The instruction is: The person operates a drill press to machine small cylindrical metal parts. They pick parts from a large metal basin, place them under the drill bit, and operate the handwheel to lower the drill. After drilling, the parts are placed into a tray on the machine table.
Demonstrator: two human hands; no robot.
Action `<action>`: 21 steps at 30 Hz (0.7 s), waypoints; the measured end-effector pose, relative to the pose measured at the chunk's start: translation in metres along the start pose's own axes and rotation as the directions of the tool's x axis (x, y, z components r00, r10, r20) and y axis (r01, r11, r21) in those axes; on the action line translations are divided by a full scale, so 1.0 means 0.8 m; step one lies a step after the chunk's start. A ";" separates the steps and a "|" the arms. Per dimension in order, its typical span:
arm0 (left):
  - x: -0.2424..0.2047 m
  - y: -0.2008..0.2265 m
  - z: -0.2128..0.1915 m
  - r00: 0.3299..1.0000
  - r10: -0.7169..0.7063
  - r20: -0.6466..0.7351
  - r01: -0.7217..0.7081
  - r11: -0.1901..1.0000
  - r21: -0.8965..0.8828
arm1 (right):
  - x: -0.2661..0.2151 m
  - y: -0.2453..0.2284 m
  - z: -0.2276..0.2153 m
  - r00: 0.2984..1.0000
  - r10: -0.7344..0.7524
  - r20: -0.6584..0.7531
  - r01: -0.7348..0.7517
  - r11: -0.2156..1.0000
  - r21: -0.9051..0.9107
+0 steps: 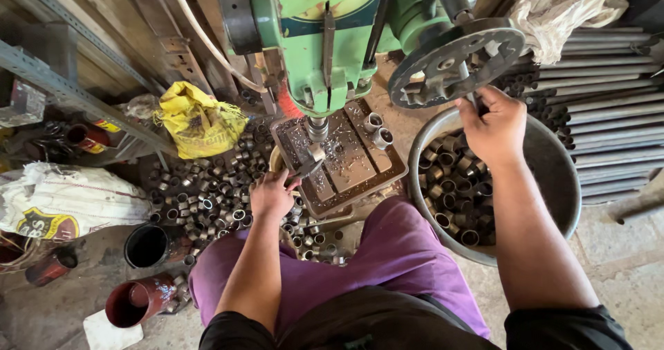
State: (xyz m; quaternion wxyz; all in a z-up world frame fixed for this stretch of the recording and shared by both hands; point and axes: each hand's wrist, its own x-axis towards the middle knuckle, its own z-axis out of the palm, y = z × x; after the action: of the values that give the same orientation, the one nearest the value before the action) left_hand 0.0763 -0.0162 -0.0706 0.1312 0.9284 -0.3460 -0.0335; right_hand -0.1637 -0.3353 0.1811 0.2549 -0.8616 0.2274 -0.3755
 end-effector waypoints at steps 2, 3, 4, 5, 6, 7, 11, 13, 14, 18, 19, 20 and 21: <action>0.002 0.000 0.000 0.992 -0.049 0.115 0.048 0.999 0.007 | 0.000 0.001 0.003 0.998 0.056 -0.004 -0.056 0.998 -0.042; 0.001 0.000 0.000 0.995 -0.037 0.091 0.036 0.999 0.009 | -0.001 0.002 0.004 0.999 0.041 -0.011 -0.042 0.998 -0.037; 0.000 0.000 0.000 0.997 -0.026 0.067 0.025 1.000 0.012 | -0.001 0.003 0.005 0.999 0.027 -0.018 -0.027 0.999 -0.032; -0.001 0.001 -0.001 0.999 -0.015 0.043 0.014 1.000 0.015 | -0.002 0.005 0.006 1.000 0.012 -0.026 -0.012 1.000 -0.027; -0.002 0.001 -0.003 0.999 -0.013 0.042 0.012 1.000 0.019 | -0.003 0.006 0.007 1.000 -0.003 -0.031 0.002 0.999 -0.037; -0.002 0.001 -0.004 0.999 -0.012 0.041 0.011 1.000 0.025 | -0.003 0.009 0.008 0.999 -0.017 -0.036 0.015 0.999 -0.046; -0.001 0.005 -0.008 0.999 -0.027 0.041 0.027 1.000 -0.001 | -0.005 0.019 0.011 0.999 -0.006 -0.048 0.004 0.999 -0.054; 0.000 0.005 -0.008 1.000 -0.021 0.017 0.021 1.000 0.020 | -0.006 0.023 0.014 0.998 0.008 -0.056 -0.012 0.997 -0.071; 0.000 0.005 -0.007 1.000 -0.018 0.006 0.018 0.999 0.030 | -0.006 0.024 0.015 0.998 0.015 -0.060 -0.020 0.997 -0.080; -0.001 0.004 -0.001 0.996 -0.059 0.065 0.059 0.998 0.006 | -0.007 0.025 0.017 0.996 -0.033 -0.078 0.030 0.999 -0.037; 0.001 0.003 0.001 0.993 -0.069 0.094 0.068 0.998 0.010 | -0.006 0.025 0.019 0.996 -0.033 -0.086 0.030 0.999 -0.040; 0.002 0.002 0.003 0.989 -0.078 0.122 0.077 0.997 0.013 | -0.006 0.025 0.021 0.995 -0.033 -0.094 0.029 0.999 -0.042; 0.002 0.001 0.006 0.993 -0.065 0.094 0.064 0.998 0.013 | -0.006 0.026 0.022 0.994 -0.045 -0.095 0.041 0.998 -0.041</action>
State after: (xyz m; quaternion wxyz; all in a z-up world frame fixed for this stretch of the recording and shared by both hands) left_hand 0.0764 -0.0191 -0.0748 0.1089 0.9371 -0.3220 -0.0799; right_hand -0.1572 -0.3437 0.1560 0.2189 -0.8521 0.2279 -0.4172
